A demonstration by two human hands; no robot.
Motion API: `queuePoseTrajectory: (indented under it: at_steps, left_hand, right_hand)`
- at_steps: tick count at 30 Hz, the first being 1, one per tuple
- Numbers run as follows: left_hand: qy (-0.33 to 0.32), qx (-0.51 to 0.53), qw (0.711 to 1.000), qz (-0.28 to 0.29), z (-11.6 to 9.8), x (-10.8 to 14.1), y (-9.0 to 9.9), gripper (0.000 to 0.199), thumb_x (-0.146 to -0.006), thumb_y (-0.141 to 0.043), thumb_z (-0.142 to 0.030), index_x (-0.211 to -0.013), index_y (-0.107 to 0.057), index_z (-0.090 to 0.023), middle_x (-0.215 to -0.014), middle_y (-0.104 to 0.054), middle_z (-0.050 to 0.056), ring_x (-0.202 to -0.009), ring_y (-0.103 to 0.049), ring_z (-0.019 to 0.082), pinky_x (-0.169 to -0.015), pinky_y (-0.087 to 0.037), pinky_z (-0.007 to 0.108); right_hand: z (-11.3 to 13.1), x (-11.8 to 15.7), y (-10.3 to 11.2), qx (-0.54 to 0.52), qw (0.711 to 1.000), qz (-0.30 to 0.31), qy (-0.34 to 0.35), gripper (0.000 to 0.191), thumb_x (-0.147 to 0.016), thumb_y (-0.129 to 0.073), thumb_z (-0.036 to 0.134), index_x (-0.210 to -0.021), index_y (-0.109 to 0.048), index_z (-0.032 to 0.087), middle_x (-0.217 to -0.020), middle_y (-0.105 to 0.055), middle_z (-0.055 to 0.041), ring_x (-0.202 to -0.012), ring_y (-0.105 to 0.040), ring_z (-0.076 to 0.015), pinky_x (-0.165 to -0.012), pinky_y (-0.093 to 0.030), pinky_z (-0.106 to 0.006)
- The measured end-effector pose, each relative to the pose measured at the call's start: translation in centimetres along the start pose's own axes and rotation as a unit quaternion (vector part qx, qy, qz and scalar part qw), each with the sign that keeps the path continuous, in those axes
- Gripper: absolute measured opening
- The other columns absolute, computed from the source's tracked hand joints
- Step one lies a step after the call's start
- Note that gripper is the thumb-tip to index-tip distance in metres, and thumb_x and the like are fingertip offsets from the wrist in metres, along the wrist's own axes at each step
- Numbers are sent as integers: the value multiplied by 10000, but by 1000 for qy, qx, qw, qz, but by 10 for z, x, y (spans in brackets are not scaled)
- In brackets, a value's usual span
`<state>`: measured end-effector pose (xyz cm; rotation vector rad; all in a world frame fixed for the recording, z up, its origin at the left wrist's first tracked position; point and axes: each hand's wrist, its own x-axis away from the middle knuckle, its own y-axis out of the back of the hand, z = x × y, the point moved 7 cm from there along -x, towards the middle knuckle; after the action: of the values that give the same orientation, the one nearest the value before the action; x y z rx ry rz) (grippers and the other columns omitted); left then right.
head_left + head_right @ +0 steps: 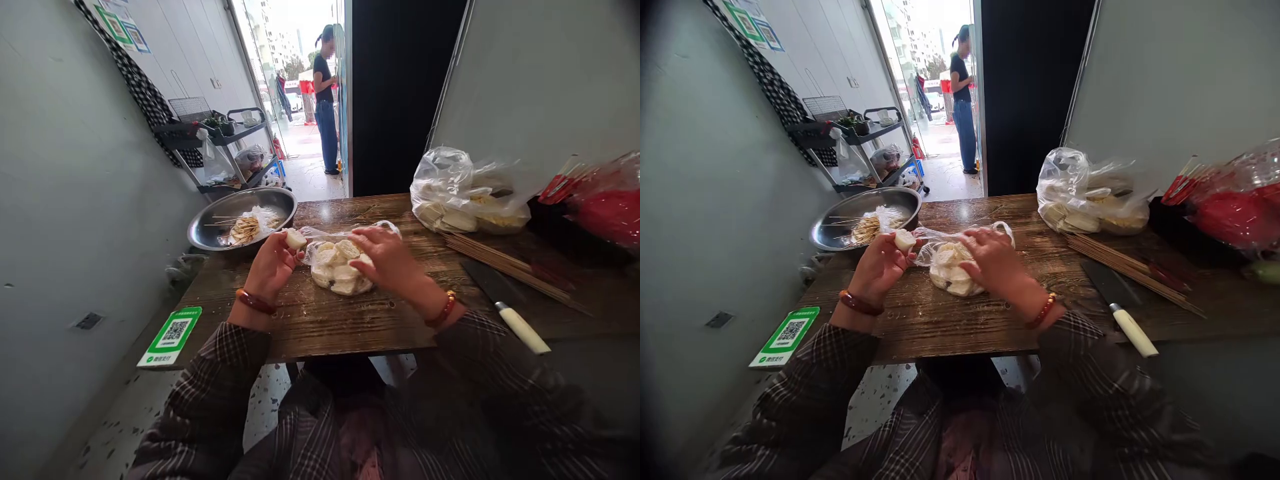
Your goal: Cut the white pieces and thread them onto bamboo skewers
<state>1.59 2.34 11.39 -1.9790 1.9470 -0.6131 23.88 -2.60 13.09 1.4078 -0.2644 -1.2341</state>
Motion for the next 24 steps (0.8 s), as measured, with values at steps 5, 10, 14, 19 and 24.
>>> queuePoseTrajectory:
  at_steps: [5, 10, 14, 19, 24]
  left_hand:
    - [-4, -5, 1000, -1, -2, 11, 1, 106, -824, -585, -197, -887, -656, -149, -970, -713, 75, -788, -681, 152, -552, -489, 209]
    - [-20, -39, 999, -27, 9, 14, 21, 63, -794, -634, -198, -830, -665, -157, -934, -712, 70, -745, -638, 142, -549, -472, 217]
    - [-35, -93, 994, -39, 19, 14, 36, 84, -755, -681, -218, -822, -680, -168, -936, -706, 60, -800, -635, 156, -653, -499, 251]
    - [-215, -180, 958, -56, -9, 50, 19, 215, -796, -662, -291, -981, -722, -199, -973, -699, 40, -892, -626, 176, -827, -496, 298]
    - [-132, -188, 950, 211, 31, 79, -64, 193, -837, -618, -329, -961, -726, -228, -1217, -685, 93, -1068, -651, 273, -902, -532, 406]
  right_hand:
    - [65, 14, -57, 25, 983, 162, 79, 489, -899, -708, 310, -1352, -613, 155, -1206, -714, -184, -1175, -609, -355, -1038, -420, -525]
    - [70, 44, -74, -38, 969, 222, 106, 505, -916, -695, 330, -1354, -584, 105, -1146, -710, -178, -1055, -672, -302, -900, -522, -436]
    - [46, 61, -61, -79, 975, 197, 68, 458, -932, -674, 324, -1347, -607, 143, -1216, -708, -160, -1102, -675, -296, -935, -526, -440]
    - [18, 88, -52, -73, 988, 136, 18, 374, -959, -618, 316, -1320, -652, 225, -1252, -718, -136, -1129, -673, -298, -965, -519, -489]
    - [2, 98, -79, -69, 983, 172, 5, 373, -948, -609, 280, -1313, -680, 250, -1232, -720, -133, -1121, -676, -305, -950, -542, -493]
